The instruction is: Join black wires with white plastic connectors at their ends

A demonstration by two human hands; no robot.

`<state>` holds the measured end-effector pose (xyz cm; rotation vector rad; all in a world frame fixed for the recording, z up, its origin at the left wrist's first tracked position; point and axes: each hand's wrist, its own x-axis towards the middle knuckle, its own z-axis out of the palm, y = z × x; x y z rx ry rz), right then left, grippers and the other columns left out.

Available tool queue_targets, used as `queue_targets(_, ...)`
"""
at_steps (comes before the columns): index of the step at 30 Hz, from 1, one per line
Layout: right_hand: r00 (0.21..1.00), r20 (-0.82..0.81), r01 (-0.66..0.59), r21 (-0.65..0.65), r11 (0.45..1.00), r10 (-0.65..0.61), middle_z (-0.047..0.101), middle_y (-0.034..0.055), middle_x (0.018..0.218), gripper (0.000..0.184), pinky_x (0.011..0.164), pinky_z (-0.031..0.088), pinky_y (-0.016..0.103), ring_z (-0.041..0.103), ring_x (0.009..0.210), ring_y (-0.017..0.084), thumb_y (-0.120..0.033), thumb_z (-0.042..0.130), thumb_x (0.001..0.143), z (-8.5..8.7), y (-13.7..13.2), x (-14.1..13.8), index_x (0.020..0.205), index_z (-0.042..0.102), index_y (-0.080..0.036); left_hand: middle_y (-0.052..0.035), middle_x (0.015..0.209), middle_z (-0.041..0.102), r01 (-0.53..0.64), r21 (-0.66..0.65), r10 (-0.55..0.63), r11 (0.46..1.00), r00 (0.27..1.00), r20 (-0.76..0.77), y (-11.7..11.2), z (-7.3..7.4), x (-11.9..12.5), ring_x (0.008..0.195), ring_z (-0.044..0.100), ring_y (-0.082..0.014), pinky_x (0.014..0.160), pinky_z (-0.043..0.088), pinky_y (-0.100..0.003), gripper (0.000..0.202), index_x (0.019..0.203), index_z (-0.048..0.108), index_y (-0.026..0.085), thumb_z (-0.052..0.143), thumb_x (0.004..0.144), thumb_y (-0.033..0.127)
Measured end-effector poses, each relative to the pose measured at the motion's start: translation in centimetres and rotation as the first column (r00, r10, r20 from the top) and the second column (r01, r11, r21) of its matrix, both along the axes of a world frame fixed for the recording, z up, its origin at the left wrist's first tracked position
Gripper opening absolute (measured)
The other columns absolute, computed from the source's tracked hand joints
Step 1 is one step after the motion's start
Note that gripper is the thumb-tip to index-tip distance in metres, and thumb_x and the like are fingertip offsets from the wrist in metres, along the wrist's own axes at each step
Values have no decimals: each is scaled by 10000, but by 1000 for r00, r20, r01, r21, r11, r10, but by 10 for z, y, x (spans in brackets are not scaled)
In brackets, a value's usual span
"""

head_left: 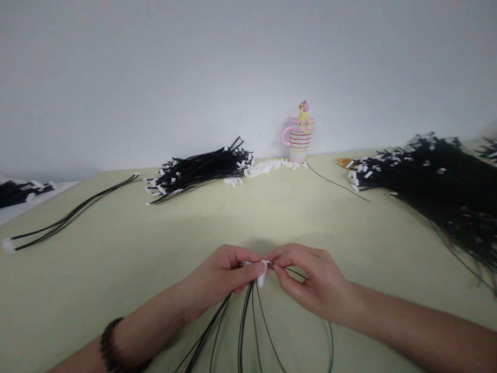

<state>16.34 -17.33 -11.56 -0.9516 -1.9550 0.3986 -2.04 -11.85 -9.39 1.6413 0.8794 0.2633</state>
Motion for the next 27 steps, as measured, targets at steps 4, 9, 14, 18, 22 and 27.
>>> queue_targets(4,1000,2,-5,-2,1000,5,613,27,824,68,685,457,190,575,762,85,-112,462,781,0,0,0,798,509,-158,55,467,348,-6,-11,6,1000,1000,2,1,-2,-1,433,261,-59,414,156,-206,357,712,577,134,481,755,476)
queue_targets(9,999,36,-11,11,1000,11,605,32,826,77,684,456,203,563,766,95,-115,448,790,0,0,0,815,504,-163,48,485,360,19,0,-19,1000,1000,4,1,-1,-1,454,268,-64,431,168,-209,361,711,582,131,476,758,472)
queue_targets(14,990,130,-50,22,998,47,588,57,845,94,685,455,207,547,781,107,-126,421,817,2,-3,3,843,507,-153,45,488,355,26,1,-26,1000,999,-23,1,1,-2,456,263,-67,435,171,-214,361,722,594,134,483,749,476)
queue_targets(18,984,175,-52,39,998,44,583,55,858,89,710,455,203,549,797,103,-141,425,825,0,-3,4,858,507,-151,47,483,326,44,-4,-44,999,998,-40,1,1,-1,453,247,-67,425,155,-218,369,713,582,133,472,754,483)
queue_targets(22,979,197,-51,30,998,44,581,50,877,96,727,457,203,549,819,100,-146,422,826,-1,-3,3,867,508,-154,46,491,312,66,5,-66,998,997,-42,1,3,0,461,246,-69,428,156,-215,360,717,586,133,462,766,467)
queue_targets(27,973,215,-101,73,992,83,581,61,947,71,756,458,210,544,849,107,-126,443,807,1,-4,3,824,508,-148,29,540,375,142,57,-142,988,990,-4,2,4,1,526,291,-78,486,227,-205,301,694,610,131,483,769,393)
